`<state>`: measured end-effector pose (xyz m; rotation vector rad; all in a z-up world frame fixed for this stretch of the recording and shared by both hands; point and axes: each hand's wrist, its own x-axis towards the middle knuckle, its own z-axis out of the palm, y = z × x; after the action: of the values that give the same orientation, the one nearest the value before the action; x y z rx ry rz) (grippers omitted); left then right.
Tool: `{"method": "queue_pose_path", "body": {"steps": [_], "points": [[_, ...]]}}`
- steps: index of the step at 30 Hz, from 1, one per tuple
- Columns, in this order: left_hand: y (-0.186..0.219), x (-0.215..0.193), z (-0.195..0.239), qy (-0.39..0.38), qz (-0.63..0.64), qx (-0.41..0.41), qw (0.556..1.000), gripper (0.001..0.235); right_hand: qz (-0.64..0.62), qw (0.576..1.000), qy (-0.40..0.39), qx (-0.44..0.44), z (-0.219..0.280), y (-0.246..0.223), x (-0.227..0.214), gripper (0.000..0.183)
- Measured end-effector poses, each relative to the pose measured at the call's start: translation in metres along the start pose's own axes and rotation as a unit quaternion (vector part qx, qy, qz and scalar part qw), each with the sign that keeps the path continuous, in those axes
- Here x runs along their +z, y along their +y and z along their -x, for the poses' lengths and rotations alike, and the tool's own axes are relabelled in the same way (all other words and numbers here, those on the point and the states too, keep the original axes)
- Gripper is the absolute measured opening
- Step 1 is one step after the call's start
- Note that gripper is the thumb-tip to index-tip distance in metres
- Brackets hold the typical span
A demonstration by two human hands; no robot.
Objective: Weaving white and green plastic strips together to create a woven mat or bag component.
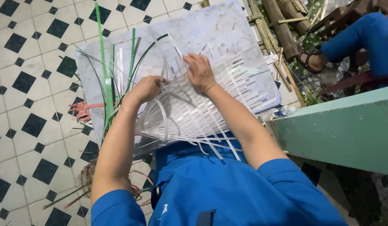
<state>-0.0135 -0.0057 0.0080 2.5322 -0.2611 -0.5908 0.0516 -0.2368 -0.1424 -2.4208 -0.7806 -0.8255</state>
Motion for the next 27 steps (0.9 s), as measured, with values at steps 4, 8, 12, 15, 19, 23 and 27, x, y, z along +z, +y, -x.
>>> {"method": "queue_pose_path", "body": {"steps": [4, 8, 12, 15, 19, 23, 27], "points": [[0.002, -0.002, 0.002, 0.001, 0.009, -0.018, 1.0, 0.037, 0.004, 1.0, -0.017, 0.017, 0.004, 0.001, 0.007, 0.053], [-0.005, 0.0, -0.003, -0.001, 0.017, -0.001, 1.0, 0.034, 0.037, 0.999, 0.029, 0.006, 0.008, 0.004, 0.014, 0.033], [-0.038, 0.016, -0.023, 0.011, -0.03, -0.008, 0.999, 0.03, 0.083, 0.994, 0.063, -0.021, 0.007, 0.002, 0.013, 0.02], [-0.019, 0.008, -0.007, 0.031, -0.017, -0.023, 0.999, 0.029, 0.08, 0.994, 0.067, -0.025, 0.006, 0.001, 0.009, 0.031], [-0.034, 0.009, -0.013, 0.034, -0.034, -0.014, 0.999, 0.028, 0.081, 0.995, 0.065, -0.012, 0.004, -0.003, 0.007, 0.037], [-0.058, 0.0, -0.008, 0.004, -0.086, 0.0, 0.996, 0.026, 0.074, 0.996, 0.055, -0.006, 0.002, -0.007, 0.002, 0.039], [-0.047, -0.007, 0.005, 0.015, -0.063, -0.03, 0.997, 0.027, 0.06, 0.997, 0.038, -0.001, 0.003, -0.004, 0.004, 0.045]]}}
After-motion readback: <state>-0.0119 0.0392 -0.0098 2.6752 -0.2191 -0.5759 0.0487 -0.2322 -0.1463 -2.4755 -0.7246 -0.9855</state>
